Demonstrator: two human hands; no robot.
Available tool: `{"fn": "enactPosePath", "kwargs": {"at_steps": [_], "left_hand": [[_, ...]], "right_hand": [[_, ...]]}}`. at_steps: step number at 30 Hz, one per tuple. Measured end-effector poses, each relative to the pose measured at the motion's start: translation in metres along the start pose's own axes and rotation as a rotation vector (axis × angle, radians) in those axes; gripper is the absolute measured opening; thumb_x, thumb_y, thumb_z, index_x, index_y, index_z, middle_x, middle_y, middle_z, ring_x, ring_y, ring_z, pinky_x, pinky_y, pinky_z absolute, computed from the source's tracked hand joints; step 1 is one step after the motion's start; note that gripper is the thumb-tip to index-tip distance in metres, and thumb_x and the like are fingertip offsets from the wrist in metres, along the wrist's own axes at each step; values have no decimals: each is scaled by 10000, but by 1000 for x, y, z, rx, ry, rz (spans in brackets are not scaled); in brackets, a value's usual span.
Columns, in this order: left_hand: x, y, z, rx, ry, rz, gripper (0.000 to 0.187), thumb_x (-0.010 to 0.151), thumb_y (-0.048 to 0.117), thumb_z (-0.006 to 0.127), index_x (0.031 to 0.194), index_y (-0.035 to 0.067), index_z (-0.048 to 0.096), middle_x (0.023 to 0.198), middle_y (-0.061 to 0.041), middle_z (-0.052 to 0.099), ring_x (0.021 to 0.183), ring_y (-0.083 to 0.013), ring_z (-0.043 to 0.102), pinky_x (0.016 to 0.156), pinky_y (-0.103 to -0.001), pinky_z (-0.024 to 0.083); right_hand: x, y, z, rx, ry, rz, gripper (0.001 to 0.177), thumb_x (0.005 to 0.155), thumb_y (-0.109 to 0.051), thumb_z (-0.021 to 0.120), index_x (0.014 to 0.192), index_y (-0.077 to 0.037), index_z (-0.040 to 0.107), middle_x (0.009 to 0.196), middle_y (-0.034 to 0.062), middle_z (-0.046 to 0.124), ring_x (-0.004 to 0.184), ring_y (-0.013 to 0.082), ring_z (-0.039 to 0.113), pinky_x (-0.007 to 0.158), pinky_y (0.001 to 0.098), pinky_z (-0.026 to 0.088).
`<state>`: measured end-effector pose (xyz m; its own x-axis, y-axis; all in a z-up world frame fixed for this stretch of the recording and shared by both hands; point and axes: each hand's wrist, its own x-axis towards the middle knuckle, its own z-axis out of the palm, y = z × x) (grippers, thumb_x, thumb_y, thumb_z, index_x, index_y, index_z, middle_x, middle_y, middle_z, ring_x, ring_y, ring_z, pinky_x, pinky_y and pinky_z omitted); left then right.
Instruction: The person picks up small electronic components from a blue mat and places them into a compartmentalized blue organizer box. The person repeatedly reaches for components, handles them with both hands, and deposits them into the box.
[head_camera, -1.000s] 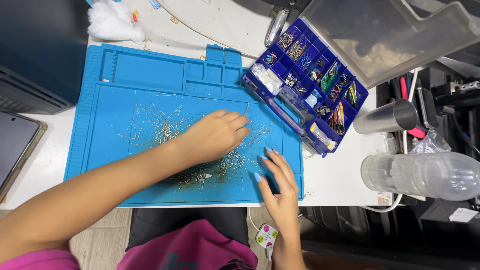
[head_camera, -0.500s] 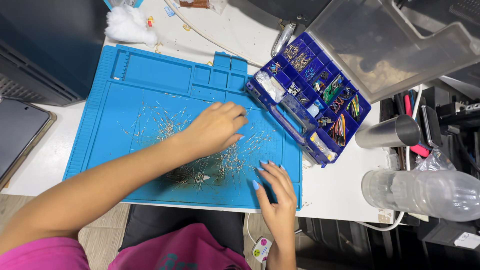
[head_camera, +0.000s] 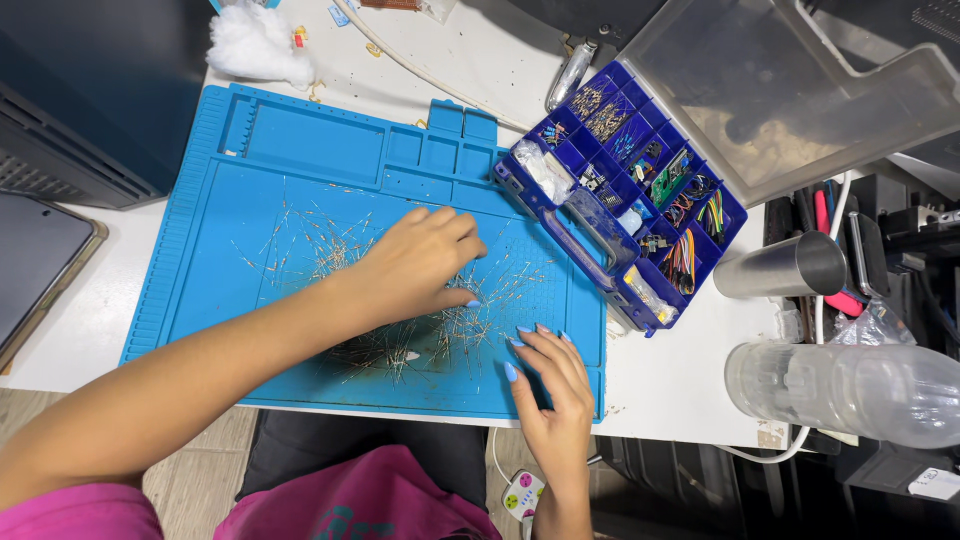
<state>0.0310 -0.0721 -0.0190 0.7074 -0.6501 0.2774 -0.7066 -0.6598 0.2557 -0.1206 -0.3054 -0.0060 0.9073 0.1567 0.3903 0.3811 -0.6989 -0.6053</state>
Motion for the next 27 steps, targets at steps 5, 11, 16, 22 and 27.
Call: {"fn": "enactPosePath", "kwargs": {"at_steps": [5,11,16,22,27], "left_hand": [[-1,-2,2,-173,-161,23,513,759,444,929,1128,175,697,1085,-38,671,1040,-287,636,880,-448,475],[2,-4,-3,-275,-330,-95,316,786,356,909,1035,236,757,1089,18,739,1105,-263,658,957,-452,463],[3,-6,-2,-278,-322,-54,287,787,313,910,978,206,723,1046,26,735,1073,-259,654,910,-450,467],[5,-10,-7,-345,-316,-50,210,815,254,876,921,216,700,1001,22,720,1028,-258,659,907,-443,482],[-3,-14,-24,-421,-322,-85,117,838,169,801,832,207,691,903,51,756,888,-246,694,776,-436,510]], "right_hand": [[0,-2,-1,-3,-2,18,199,1015,-198,642,1142,-93,753,1280,63,746,1312,294,667,1198,508,438],[0,-1,0,-4,7,11,177,1010,-168,651,1135,-93,750,1275,69,745,1305,296,671,1190,507,446],[0,-1,1,-6,6,13,184,1011,-170,649,1144,-94,750,1273,71,744,1301,298,673,1192,505,447],[9,-6,-5,38,-45,5,189,1014,-176,641,1137,-75,744,1262,81,737,1292,317,653,1145,476,488],[28,-7,-12,44,-122,6,193,998,-157,670,1154,-79,752,1256,81,752,1264,292,674,1113,440,505]]}}
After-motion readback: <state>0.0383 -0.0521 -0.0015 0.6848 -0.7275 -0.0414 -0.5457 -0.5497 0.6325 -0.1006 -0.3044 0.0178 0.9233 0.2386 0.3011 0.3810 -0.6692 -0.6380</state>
